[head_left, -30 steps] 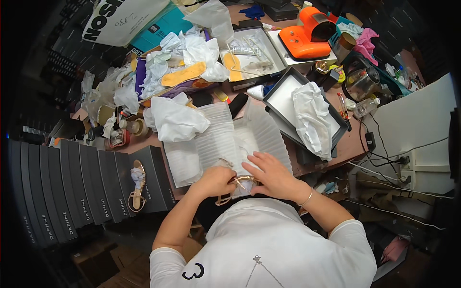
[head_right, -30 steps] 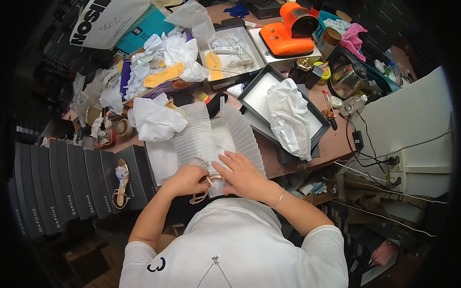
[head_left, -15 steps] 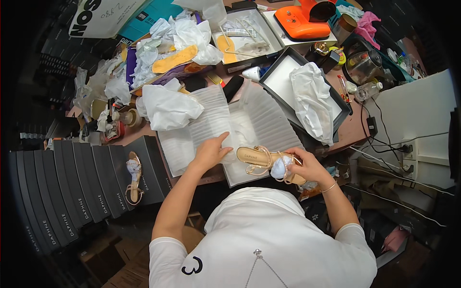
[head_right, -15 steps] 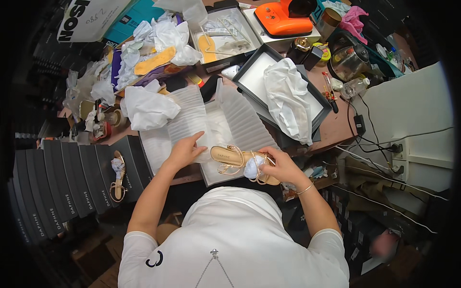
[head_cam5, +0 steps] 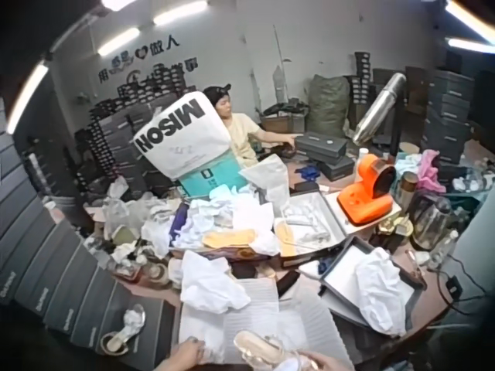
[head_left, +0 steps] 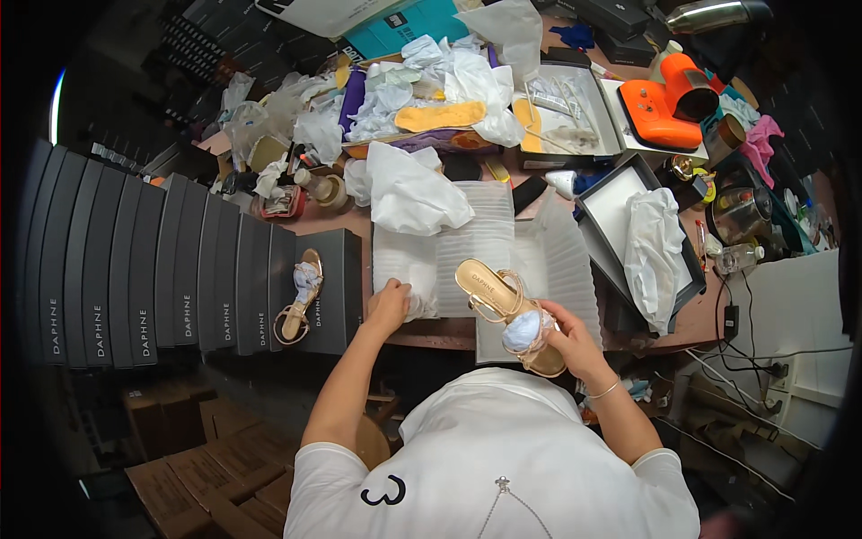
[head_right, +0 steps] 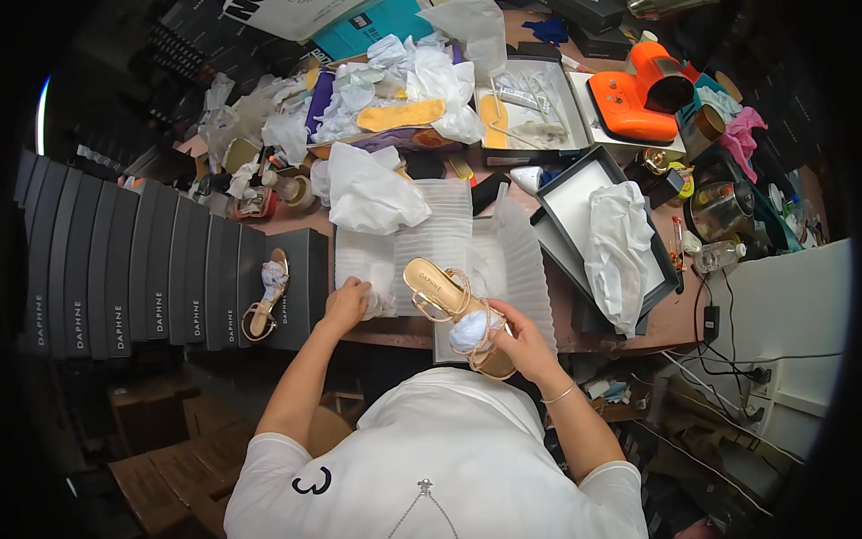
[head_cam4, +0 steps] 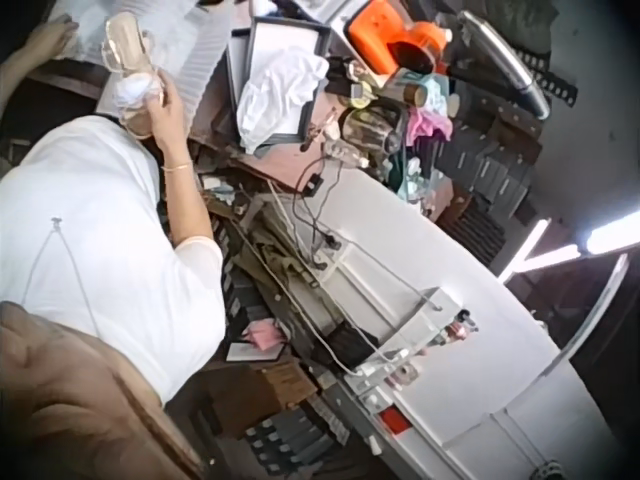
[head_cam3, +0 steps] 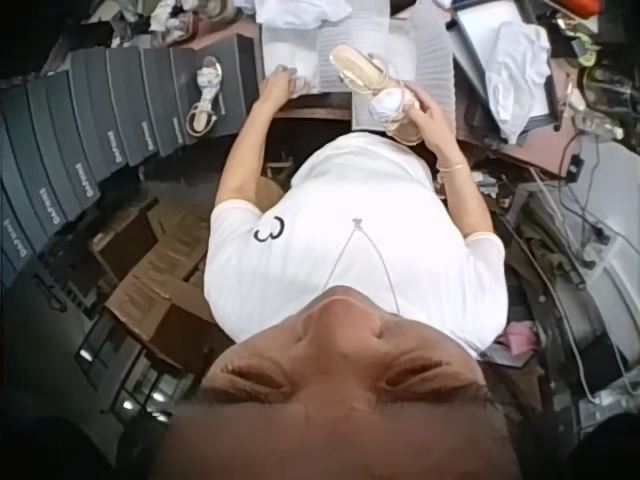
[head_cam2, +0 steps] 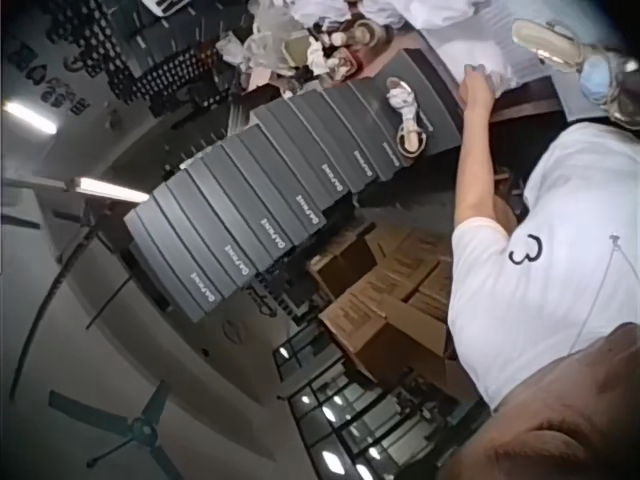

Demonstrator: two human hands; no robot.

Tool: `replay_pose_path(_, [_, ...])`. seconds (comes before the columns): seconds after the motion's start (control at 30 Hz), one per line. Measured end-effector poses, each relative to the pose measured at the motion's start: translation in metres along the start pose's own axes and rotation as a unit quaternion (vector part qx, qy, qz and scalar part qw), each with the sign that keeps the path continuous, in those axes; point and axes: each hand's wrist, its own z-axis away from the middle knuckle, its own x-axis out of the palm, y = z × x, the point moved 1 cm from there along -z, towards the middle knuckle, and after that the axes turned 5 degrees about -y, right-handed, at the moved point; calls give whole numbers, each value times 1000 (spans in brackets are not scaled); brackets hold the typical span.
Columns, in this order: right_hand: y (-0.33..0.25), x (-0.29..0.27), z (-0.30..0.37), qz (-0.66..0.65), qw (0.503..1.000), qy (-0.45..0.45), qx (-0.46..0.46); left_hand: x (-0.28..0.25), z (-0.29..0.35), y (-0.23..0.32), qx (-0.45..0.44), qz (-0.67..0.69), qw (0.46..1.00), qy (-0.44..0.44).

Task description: Packing individual shoes with tissue paper into boxes and stacking the boxes into larger containers.

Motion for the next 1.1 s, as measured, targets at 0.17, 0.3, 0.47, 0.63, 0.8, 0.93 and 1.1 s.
replay_pose_path(0.17, [13, 37, -20, -31, 999, -17, 39, -14, -11, -3, 54, -10, 997, 50])
replay_pose_path(0.3, [22, 69, -23, 33, 998, -10, 43, 9, -29, -23, -1, -87, 992, -92])
replay_pose_path(0.47, [34, 104, -37, 23, 998, 59, 8, 12, -45, -22, 17, -116, 980, -162])
replay_pose_path(0.63, [48, 141, -50, 5, 993, 114, -11, 25, -42, -27, 40, -97, 978, -178])
replay_pose_path(0.8, [53, 163, -69, 39, 985, 169, 8, 3, -37, -45, 117, -24, 983, -141])
replay_pose_path(0.93, [60, 168, -65, 59, 978, 199, -16, 0, -29, -56, 168, -14, 983, -74])
replay_pose_path(1.1, [58, 165, -77, 78, 980, 180, -22, 3, -38, -61, 162, -87, 971, -151])
